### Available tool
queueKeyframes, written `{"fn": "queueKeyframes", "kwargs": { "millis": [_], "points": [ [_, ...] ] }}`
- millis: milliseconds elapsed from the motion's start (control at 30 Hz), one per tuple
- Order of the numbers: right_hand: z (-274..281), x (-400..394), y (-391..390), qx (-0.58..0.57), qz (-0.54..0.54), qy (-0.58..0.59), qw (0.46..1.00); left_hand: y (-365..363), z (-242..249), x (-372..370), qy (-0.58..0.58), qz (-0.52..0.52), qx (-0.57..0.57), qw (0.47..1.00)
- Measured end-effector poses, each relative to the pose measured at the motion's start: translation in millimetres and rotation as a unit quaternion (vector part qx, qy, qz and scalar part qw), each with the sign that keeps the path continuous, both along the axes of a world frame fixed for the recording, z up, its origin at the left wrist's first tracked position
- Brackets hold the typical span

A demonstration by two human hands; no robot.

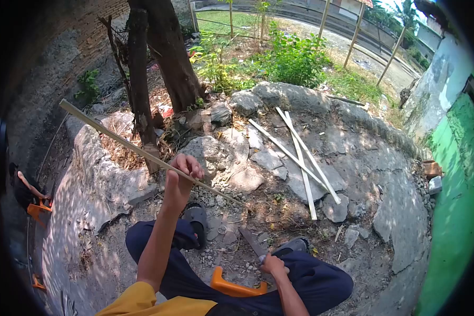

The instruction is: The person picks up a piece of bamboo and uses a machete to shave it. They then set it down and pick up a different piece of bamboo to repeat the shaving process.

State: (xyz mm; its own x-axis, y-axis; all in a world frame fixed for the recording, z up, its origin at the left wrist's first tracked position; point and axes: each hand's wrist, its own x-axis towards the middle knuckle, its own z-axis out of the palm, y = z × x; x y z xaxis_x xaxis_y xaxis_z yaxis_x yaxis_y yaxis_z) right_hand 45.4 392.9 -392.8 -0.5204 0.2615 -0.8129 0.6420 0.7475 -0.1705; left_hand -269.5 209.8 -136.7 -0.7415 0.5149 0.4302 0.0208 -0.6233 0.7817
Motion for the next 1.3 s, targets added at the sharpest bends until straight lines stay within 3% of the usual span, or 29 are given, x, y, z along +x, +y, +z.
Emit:
{"fn": "queueKeyframes", "kwargs": {
  "millis": [1300],
  "points": [
    [-3,1,0,0.001,-0.008,0.008,1.000,4,11,7,-0.070,-0.066,0.029,0.995]
  ]
}}
